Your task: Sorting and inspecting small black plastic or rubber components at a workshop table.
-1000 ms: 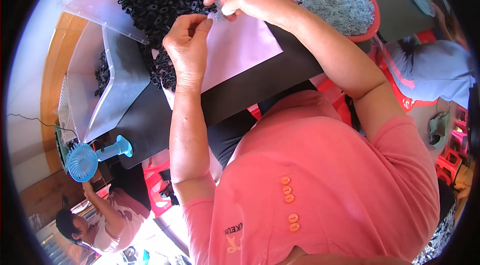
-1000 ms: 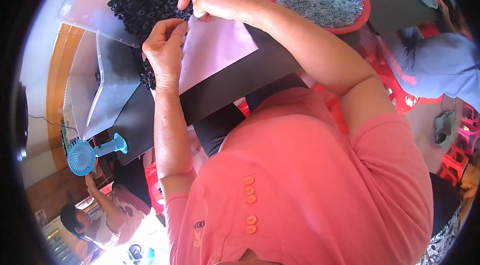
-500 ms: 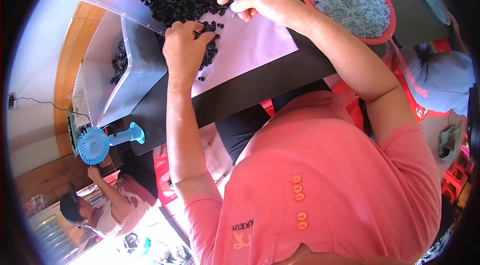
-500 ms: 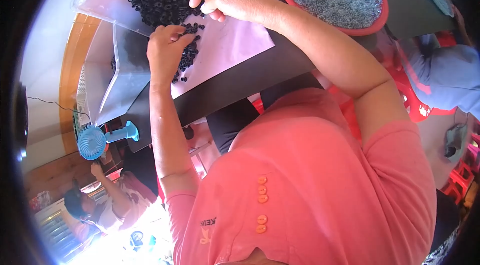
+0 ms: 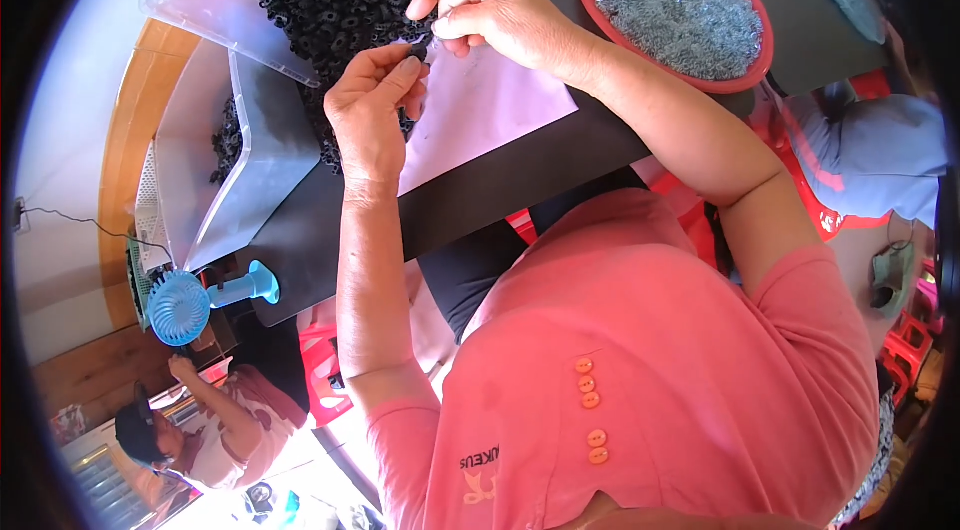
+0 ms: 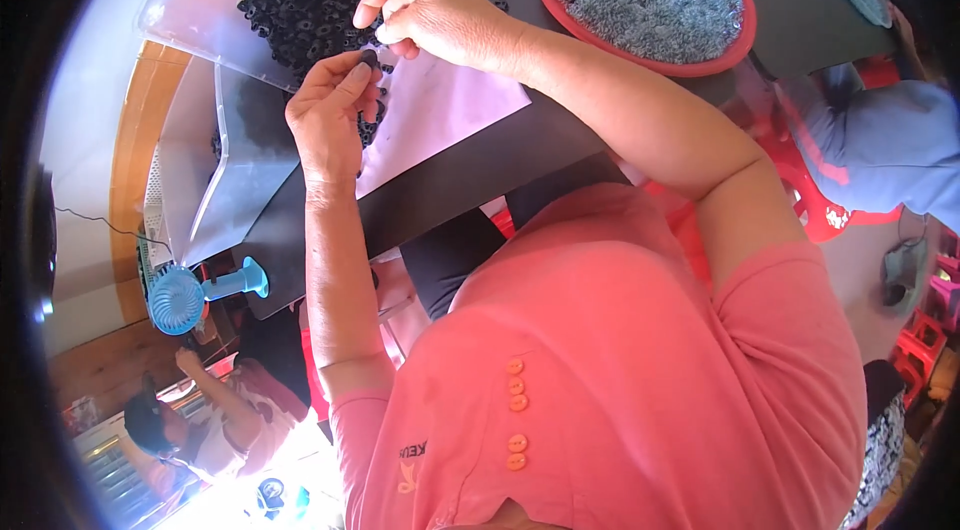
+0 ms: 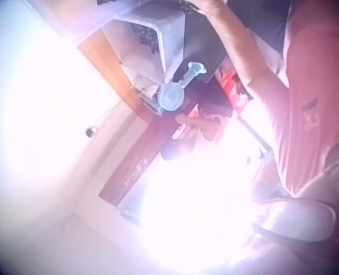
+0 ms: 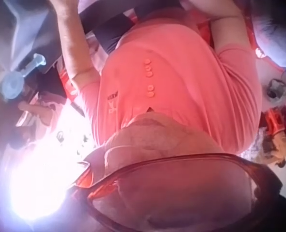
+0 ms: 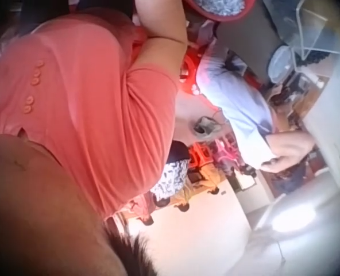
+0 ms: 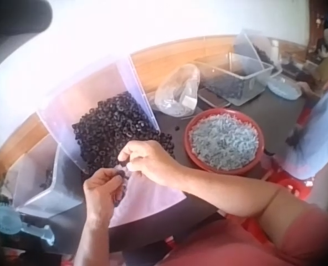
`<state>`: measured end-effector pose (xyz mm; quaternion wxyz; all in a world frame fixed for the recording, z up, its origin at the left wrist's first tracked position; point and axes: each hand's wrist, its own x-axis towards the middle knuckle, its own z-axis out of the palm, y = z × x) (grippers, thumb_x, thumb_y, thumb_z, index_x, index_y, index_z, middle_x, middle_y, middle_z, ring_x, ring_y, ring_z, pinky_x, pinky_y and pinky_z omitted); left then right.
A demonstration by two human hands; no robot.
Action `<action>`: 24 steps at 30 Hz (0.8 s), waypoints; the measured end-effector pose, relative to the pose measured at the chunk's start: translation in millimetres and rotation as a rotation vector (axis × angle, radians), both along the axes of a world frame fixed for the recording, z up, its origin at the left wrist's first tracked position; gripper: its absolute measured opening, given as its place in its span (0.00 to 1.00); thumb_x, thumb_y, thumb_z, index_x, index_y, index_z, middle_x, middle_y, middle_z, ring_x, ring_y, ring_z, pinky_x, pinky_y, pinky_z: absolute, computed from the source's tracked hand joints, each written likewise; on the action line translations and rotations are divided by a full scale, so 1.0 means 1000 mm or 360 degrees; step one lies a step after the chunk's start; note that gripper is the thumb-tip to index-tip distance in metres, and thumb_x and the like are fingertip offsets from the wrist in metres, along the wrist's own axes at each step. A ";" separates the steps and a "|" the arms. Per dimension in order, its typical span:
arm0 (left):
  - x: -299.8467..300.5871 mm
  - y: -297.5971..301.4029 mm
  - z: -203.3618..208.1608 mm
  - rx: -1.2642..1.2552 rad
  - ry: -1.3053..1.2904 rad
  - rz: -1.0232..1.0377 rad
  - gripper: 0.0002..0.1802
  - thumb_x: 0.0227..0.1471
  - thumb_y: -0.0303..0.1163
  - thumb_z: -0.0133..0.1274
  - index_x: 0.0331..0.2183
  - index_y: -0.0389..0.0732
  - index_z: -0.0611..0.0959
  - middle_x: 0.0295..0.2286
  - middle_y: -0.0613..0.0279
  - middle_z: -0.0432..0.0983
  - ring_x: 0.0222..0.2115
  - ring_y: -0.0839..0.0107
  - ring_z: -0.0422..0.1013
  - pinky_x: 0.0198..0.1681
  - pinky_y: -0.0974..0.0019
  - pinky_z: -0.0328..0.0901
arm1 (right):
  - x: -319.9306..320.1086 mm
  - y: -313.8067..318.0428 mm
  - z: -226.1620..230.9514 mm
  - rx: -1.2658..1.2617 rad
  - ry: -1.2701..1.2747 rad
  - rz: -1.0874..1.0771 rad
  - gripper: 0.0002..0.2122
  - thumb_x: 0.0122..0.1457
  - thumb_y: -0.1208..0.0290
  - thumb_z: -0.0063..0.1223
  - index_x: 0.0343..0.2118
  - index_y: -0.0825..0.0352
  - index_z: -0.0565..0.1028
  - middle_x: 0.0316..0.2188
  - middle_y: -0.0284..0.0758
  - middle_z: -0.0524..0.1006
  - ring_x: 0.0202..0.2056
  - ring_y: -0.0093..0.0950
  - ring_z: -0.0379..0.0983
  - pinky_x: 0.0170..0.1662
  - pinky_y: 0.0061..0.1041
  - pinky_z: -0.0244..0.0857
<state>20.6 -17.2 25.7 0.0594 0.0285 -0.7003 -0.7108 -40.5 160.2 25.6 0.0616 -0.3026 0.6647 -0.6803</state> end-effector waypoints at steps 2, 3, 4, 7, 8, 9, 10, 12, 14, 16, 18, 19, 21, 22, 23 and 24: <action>0.002 0.002 -0.003 0.0097 -0.0017 -0.0007 0.08 0.52 0.21 0.54 0.36 0.28 0.78 0.26 0.55 0.78 0.22 0.75 0.71 0.22 0.74 0.63 | 0.000 -0.001 0.001 0.0010 0.0034 -0.0024 0.10 0.55 0.78 0.48 0.39 0.70 0.76 0.20 0.31 0.73 0.24 0.18 0.69 0.30 0.18 0.65; 0.002 0.004 -0.005 0.0188 -0.0030 -0.0025 0.08 0.53 0.22 0.54 0.37 0.29 0.78 0.26 0.54 0.78 0.22 0.74 0.72 0.22 0.74 0.63 | 0.000 -0.001 0.000 0.0021 0.0041 -0.0025 0.10 0.55 0.78 0.48 0.39 0.70 0.76 0.20 0.31 0.73 0.24 0.18 0.69 0.30 0.18 0.65; 0.002 0.005 -0.007 0.0199 -0.0023 -0.0027 0.08 0.53 0.22 0.54 0.37 0.29 0.78 0.26 0.54 0.78 0.22 0.74 0.72 0.22 0.74 0.63 | 0.000 -0.002 -0.002 0.0023 0.0057 -0.0040 0.10 0.55 0.78 0.49 0.39 0.70 0.76 0.20 0.31 0.73 0.24 0.18 0.69 0.30 0.19 0.65; 0.004 0.007 -0.011 0.0279 -0.0009 -0.0032 0.08 0.53 0.22 0.54 0.37 0.29 0.78 0.27 0.53 0.78 0.23 0.73 0.72 0.22 0.73 0.63 | 0.003 -0.004 -0.001 0.0039 0.0092 -0.0057 0.09 0.54 0.78 0.49 0.38 0.70 0.76 0.20 0.31 0.74 0.25 0.18 0.70 0.31 0.19 0.65; 0.005 0.008 -0.010 0.0327 0.0001 -0.0023 0.08 0.52 0.22 0.54 0.36 0.29 0.78 0.26 0.54 0.78 0.22 0.73 0.72 0.22 0.74 0.63 | 0.004 -0.004 0.000 0.0043 0.0110 -0.0065 0.09 0.54 0.78 0.49 0.38 0.71 0.76 0.21 0.31 0.74 0.25 0.18 0.70 0.32 0.18 0.65; 0.006 0.008 -0.010 0.0374 0.0011 -0.0012 0.08 0.52 0.21 0.55 0.36 0.29 0.78 0.25 0.55 0.78 0.22 0.73 0.72 0.22 0.74 0.63 | 0.004 -0.004 0.000 0.0051 0.0111 -0.0058 0.09 0.54 0.78 0.49 0.38 0.71 0.76 0.21 0.31 0.74 0.25 0.18 0.70 0.32 0.18 0.65; 0.006 0.008 -0.010 0.0381 0.0012 -0.0006 0.08 0.52 0.21 0.55 0.36 0.29 0.78 0.25 0.55 0.78 0.22 0.73 0.72 0.22 0.74 0.63 | 0.004 -0.005 -0.001 0.0029 0.0144 -0.0055 0.09 0.54 0.80 0.49 0.38 0.71 0.76 0.20 0.32 0.75 0.24 0.18 0.70 0.31 0.19 0.66; 0.007 0.008 -0.010 0.0363 0.0053 -0.0010 0.08 0.50 0.20 0.56 0.35 0.29 0.78 0.24 0.56 0.77 0.21 0.74 0.72 0.20 0.74 0.62 | 0.005 -0.007 -0.003 0.0011 0.0176 -0.0046 0.09 0.53 0.81 0.48 0.37 0.72 0.76 0.20 0.33 0.76 0.24 0.18 0.71 0.30 0.19 0.66; 0.006 0.005 -0.013 0.0392 0.0059 -0.0003 0.08 0.49 0.19 0.57 0.34 0.29 0.78 0.23 0.57 0.76 0.20 0.74 0.71 0.19 0.75 0.62 | 0.007 -0.009 -0.005 -0.0011 0.0126 -0.0063 0.09 0.53 0.81 0.49 0.38 0.70 0.77 0.21 0.32 0.76 0.25 0.17 0.72 0.31 0.19 0.67; 0.007 0.004 -0.013 0.0420 0.0068 0.0007 0.08 0.47 0.19 0.58 0.33 0.29 0.79 0.23 0.57 0.76 0.19 0.74 0.71 0.19 0.75 0.61 | 0.010 -0.007 -0.002 0.0001 0.0159 -0.0099 0.09 0.54 0.81 0.49 0.38 0.70 0.77 0.23 0.30 0.76 0.27 0.16 0.72 0.33 0.18 0.67; 0.008 0.007 -0.012 0.0300 0.0009 0.0092 0.07 0.45 0.17 0.58 0.31 0.29 0.79 0.22 0.57 0.76 0.18 0.74 0.71 0.17 0.75 0.61 | 0.010 -0.008 -0.001 0.0014 0.0191 -0.0140 0.09 0.55 0.80 0.48 0.39 0.69 0.77 0.25 0.29 0.76 0.29 0.15 0.72 0.35 0.16 0.67; 0.008 0.008 -0.012 0.0305 0.0009 0.0095 0.07 0.45 0.17 0.58 0.31 0.29 0.79 0.22 0.57 0.76 0.18 0.74 0.71 0.17 0.75 0.61 | 0.010 -0.008 -0.001 0.0029 0.0252 -0.0167 0.09 0.55 0.80 0.49 0.39 0.69 0.77 0.25 0.29 0.76 0.29 0.15 0.72 0.35 0.16 0.67; 0.008 0.010 -0.014 0.0268 0.0020 0.0078 0.07 0.43 0.17 0.59 0.29 0.29 0.80 0.21 0.58 0.76 0.17 0.74 0.71 0.16 0.76 0.60 | 0.010 -0.010 -0.003 0.0046 0.0313 -0.0190 0.09 0.56 0.80 0.49 0.39 0.68 0.77 0.26 0.29 0.77 0.30 0.15 0.72 0.36 0.16 0.68; 0.009 0.010 -0.015 0.0271 0.0021 0.0082 0.07 0.43 0.17 0.59 0.29 0.29 0.80 0.21 0.58 0.76 0.17 0.74 0.71 0.16 0.76 0.60 | 0.010 -0.011 -0.005 0.0118 0.0363 -0.0206 0.09 0.55 0.80 0.49 0.39 0.68 0.77 0.26 0.29 0.77 0.29 0.14 0.72 0.36 0.16 0.68; 0.009 0.010 -0.015 0.0265 0.0036 0.0090 0.07 0.43 0.16 0.59 0.29 0.29 0.80 0.21 0.58 0.75 0.17 0.75 0.70 0.16 0.76 0.59 | 0.010 -0.012 -0.006 0.0190 0.0413 -0.0222 0.09 0.55 0.80 0.49 0.39 0.68 0.77 0.26 0.29 0.77 0.29 0.14 0.72 0.36 0.16 0.68; 0.009 0.010 -0.016 0.0258 0.0052 0.0095 0.07 0.43 0.16 0.59 0.29 0.29 0.80 0.21 0.59 0.75 0.16 0.76 0.69 0.16 0.76 0.59 | 0.010 -0.012 -0.006 0.0193 0.0414 -0.0222 0.09 0.55 0.80 0.49 0.39 0.68 0.77 0.26 0.29 0.77 0.29 0.14 0.72 0.36 0.16 0.68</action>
